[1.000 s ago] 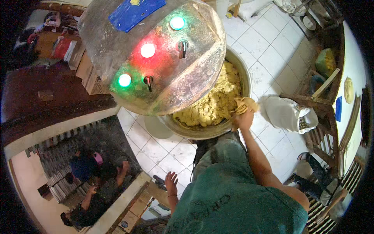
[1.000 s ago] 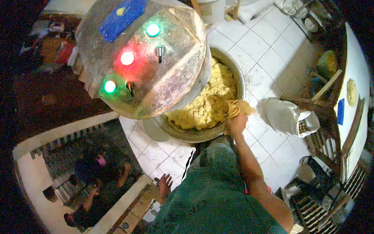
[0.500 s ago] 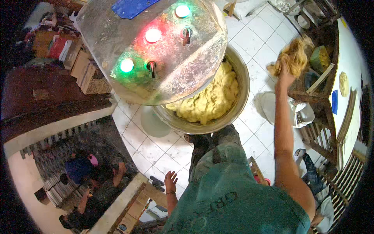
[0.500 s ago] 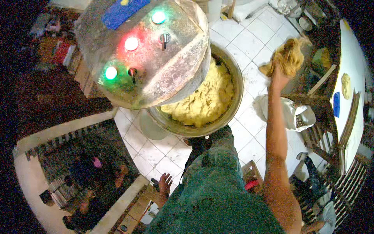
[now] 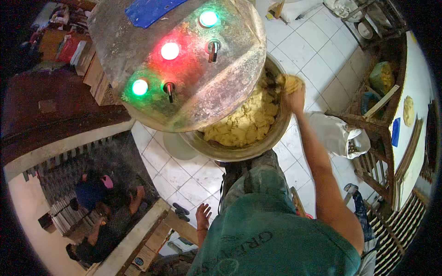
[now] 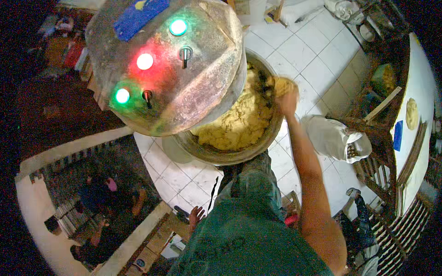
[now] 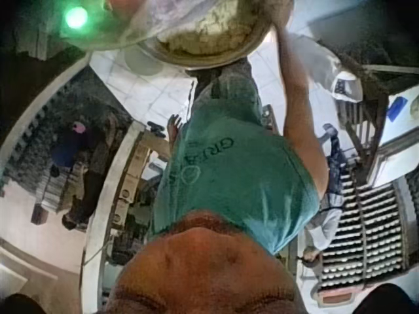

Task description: The person scoops yellow paste from a tray into a large mixing bowl containing dough, using a plastic spatula, and then wipes the mixing bowl lid with a cloth.

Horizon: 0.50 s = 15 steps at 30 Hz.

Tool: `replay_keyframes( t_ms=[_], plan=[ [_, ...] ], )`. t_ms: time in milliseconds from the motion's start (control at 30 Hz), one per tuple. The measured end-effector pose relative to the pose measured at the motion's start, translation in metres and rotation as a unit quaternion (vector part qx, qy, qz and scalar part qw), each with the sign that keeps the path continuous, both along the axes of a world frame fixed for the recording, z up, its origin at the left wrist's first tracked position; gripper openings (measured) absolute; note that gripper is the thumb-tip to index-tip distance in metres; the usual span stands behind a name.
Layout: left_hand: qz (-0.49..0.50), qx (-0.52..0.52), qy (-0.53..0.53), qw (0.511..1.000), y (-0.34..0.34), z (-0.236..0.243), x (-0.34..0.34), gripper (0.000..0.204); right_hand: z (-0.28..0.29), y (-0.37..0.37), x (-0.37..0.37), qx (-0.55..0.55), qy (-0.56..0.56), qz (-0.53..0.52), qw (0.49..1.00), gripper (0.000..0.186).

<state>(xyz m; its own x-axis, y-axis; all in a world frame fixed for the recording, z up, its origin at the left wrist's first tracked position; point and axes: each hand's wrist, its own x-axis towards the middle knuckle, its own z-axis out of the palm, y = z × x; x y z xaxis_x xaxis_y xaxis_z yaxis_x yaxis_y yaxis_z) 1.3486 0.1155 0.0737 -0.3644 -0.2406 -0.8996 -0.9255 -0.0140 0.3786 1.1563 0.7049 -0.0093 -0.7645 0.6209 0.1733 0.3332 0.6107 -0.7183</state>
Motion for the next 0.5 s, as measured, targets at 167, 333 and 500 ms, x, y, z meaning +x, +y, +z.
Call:
replay_keyframes(
  t_ms=[167,333,500],
  plan=[
    [-0.043,0.021,0.048,0.998,0.005,-0.002,-0.018,0.040,0.050,0.120,-0.088,-0.411,0.187,-0.111,0.885,0.038],
    [-0.014,0.032,0.095,0.995,0.021,-0.001,-0.032,0.036,0.096,0.116,-0.037,-0.219,0.268,-0.185,0.920,0.049],
    [0.017,0.035,0.064,0.997,0.024,-0.020,-0.020,0.037,0.031,-0.042,0.097,-0.002,0.027,-0.179,0.983,0.071]
  ],
)
